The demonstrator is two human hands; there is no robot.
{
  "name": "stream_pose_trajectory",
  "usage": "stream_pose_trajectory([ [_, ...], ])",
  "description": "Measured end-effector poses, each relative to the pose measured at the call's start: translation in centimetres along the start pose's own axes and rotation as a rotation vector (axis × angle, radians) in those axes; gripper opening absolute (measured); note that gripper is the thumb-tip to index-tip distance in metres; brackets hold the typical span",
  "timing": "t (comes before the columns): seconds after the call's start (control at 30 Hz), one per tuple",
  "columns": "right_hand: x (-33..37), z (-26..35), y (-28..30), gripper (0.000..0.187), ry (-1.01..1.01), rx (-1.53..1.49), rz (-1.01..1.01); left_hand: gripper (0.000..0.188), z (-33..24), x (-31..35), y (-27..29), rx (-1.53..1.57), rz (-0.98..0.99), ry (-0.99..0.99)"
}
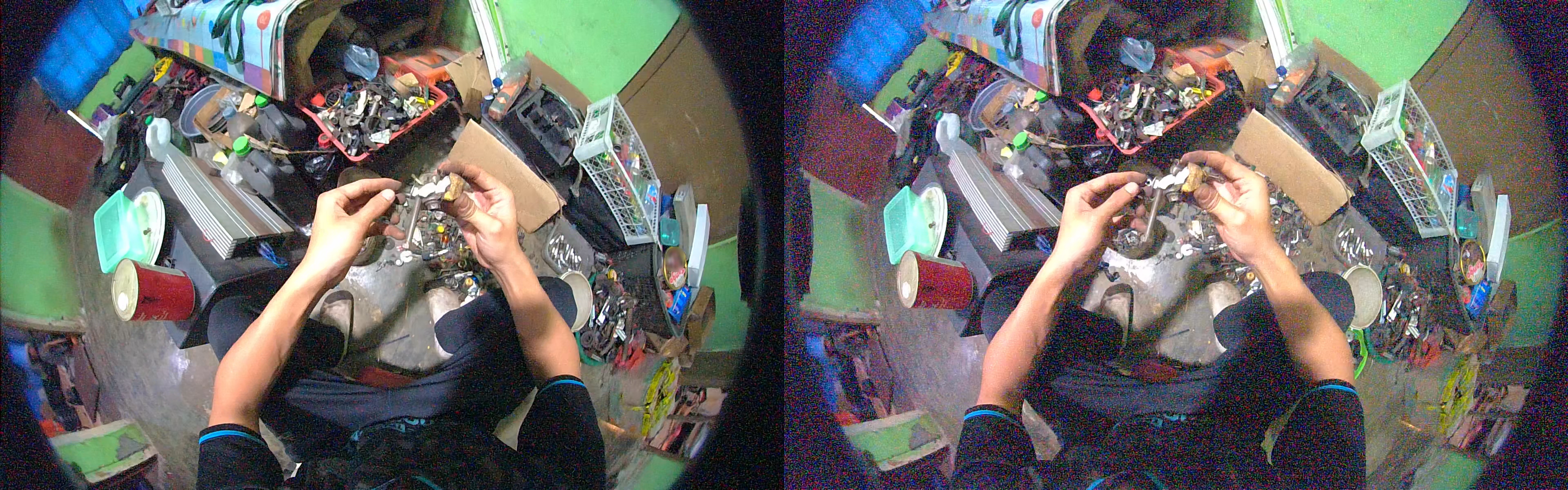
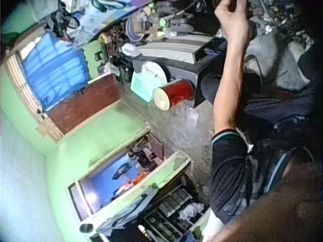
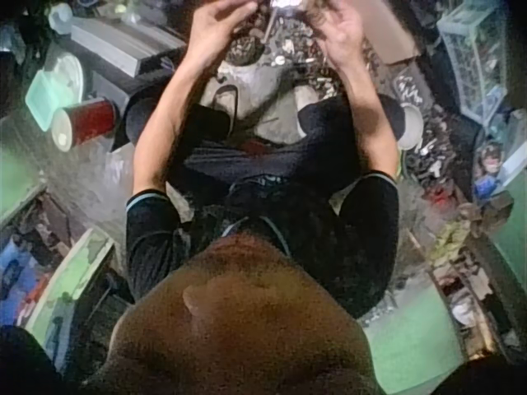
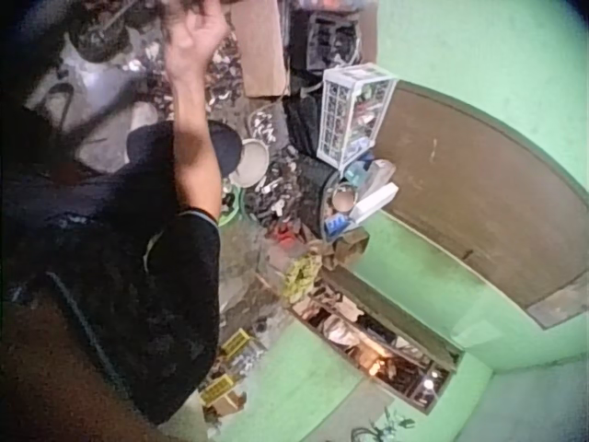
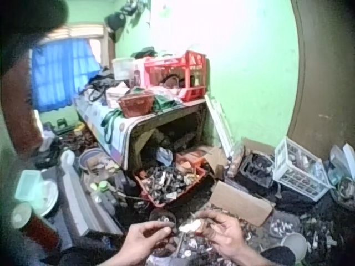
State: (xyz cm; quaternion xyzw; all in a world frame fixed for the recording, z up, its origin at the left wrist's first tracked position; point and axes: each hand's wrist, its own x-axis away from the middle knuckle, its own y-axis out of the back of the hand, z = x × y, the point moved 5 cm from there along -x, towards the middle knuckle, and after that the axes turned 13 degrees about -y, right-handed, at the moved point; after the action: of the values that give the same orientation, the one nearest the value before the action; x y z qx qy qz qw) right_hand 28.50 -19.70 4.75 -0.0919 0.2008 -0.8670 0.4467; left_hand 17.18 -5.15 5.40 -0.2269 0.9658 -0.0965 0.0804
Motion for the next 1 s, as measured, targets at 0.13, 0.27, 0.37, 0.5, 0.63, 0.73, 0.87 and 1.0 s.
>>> stream_pose_trajectory([
  [0.13,-0.1,-0.6,-0.3,0.046,-0.049,-0.046,0.050,0.029,-1.2,0.5,-0.7,-0.117,0.083,-0.015],
  [0.27,-0.3,-1.2,-0.4,0.043,-0.077,-0.076,0.062,0.031,-0.8,0.6,-0.6,-0.220,0.099,-0.116],
  [0.37,-0.3,-1.3,-0.4,0.041,-0.063,-0.033,0.063,0.029,-0.7,0.5,-0.7,-0.187,0.094,-0.133],
  [0.5,-0.3,-0.9,-0.4,0.037,0.022,0.157,0.023,0.025,0.1,0.7,-0.6,-0.102,0.042,-0.025],
  [0.63,-0.3,-0.7,-1.1,0.036,0.075,0.264,0.009,0.020,-0.4,0.7,0.1,-0.291,0.011,-0.137],
  [0.73,-0.1,-0.2,-0.9,0.037,0.126,0.317,-0.025,0.019,-0.8,0.2,0.6,-0.328,-0.014,-0.216],
  [0.87,-0.2,-0.6,-0.6,0.037,0.099,0.273,-0.047,0.018,-0.4,0.2,0.5,-0.231,-0.055,-0.118],
  [1.0,-0.1,-0.2,-1.5,0.036,0.150,0.347,-0.045,0.019,0.3,0.0,0.9,-0.206,-0.081,-0.157],
])
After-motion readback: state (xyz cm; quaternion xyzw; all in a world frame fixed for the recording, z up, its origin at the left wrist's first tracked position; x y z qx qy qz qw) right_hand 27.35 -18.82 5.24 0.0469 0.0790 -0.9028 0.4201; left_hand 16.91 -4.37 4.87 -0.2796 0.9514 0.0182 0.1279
